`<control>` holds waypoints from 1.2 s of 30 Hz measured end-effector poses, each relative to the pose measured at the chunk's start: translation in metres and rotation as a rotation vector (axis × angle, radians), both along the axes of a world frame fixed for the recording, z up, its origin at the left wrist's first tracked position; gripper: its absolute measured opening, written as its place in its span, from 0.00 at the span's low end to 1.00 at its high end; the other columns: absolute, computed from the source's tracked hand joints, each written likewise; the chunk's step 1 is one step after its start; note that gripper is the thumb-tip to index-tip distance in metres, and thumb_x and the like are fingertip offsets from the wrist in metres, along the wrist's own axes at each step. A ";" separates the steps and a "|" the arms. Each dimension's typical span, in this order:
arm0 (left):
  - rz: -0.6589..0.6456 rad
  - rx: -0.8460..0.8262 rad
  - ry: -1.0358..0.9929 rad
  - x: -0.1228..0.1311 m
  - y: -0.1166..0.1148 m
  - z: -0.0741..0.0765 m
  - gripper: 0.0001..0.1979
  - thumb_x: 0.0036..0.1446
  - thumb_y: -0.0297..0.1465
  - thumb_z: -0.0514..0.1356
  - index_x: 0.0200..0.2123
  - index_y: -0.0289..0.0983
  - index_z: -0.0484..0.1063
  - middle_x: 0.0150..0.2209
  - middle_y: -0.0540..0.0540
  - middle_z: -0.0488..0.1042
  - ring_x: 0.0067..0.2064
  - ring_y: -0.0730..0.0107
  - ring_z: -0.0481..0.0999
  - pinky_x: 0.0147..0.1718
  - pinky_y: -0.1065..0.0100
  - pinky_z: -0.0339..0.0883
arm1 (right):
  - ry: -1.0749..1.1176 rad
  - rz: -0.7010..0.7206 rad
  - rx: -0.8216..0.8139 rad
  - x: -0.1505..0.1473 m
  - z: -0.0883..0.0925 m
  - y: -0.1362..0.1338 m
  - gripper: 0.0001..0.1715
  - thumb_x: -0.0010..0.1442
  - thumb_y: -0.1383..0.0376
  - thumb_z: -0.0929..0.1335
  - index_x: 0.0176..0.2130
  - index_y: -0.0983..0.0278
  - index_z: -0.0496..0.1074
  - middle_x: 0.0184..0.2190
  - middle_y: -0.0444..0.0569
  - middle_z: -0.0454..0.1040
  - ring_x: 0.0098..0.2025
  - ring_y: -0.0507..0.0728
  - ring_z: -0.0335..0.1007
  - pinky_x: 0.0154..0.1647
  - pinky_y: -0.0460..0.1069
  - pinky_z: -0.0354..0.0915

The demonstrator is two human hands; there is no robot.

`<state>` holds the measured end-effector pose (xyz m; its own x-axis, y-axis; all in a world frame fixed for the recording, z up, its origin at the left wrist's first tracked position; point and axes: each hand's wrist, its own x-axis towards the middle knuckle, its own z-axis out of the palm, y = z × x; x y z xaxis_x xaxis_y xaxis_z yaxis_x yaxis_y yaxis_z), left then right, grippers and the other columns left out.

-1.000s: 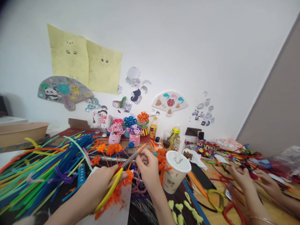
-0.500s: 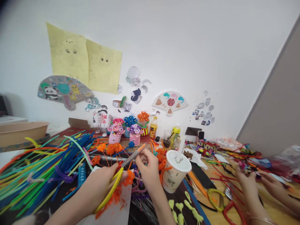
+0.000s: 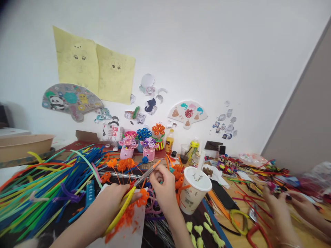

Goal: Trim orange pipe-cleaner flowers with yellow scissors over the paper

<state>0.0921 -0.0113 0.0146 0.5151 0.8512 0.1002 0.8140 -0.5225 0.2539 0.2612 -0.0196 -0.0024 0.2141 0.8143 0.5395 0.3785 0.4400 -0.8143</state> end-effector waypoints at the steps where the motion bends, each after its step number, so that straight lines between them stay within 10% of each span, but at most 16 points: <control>1: 0.002 -0.009 0.006 0.000 0.000 0.001 0.32 0.61 0.49 0.36 0.31 0.37 0.73 0.32 0.36 0.77 0.35 0.48 0.77 0.32 0.59 0.64 | 0.005 0.003 0.000 0.000 0.000 0.000 0.09 0.56 0.63 0.64 0.27 0.65 0.66 0.20 0.40 0.60 0.21 0.50 0.52 0.22 0.45 0.52; 36: -0.070 -0.042 -0.133 -0.006 0.007 -0.003 0.28 0.61 0.48 0.38 0.33 0.38 0.71 0.29 0.42 0.77 0.31 0.59 0.76 0.28 0.67 0.61 | -0.011 0.065 -0.038 -0.007 0.003 -0.003 0.09 0.57 0.63 0.64 0.28 0.65 0.66 0.20 0.41 0.61 0.22 0.51 0.54 0.23 0.45 0.53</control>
